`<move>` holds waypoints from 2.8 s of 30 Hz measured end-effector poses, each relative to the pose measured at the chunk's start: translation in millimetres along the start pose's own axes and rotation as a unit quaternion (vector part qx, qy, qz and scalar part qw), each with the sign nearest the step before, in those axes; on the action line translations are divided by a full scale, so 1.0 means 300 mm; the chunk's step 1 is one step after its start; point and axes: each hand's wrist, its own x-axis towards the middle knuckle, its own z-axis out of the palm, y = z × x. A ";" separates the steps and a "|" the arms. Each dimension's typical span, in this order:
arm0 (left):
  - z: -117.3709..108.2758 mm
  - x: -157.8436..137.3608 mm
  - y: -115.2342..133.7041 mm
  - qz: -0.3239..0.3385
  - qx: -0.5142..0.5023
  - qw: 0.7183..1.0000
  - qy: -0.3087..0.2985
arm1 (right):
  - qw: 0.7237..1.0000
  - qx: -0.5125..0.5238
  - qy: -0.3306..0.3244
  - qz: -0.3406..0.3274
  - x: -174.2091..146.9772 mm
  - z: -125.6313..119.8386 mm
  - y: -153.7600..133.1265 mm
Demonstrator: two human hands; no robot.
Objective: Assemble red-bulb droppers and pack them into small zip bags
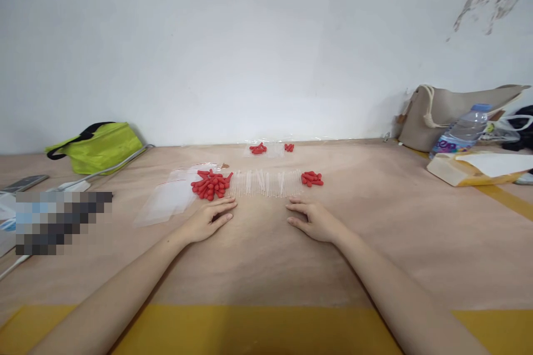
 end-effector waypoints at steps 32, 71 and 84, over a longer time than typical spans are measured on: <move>0.001 0.003 0.012 0.001 -0.003 0.999 0.053 | 0.905 -0.123 0.146 0.379 0.389 0.070 -0.089; -0.079 0.216 -0.137 -0.257 0.188 0.929 0.190 | 0.989 -0.027 0.143 -0.040 0.069 0.058 -0.004; -0.054 0.209 -0.125 -0.267 0.160 0.919 0.242 | 0.984 -0.016 0.162 -0.072 0.071 0.065 0.007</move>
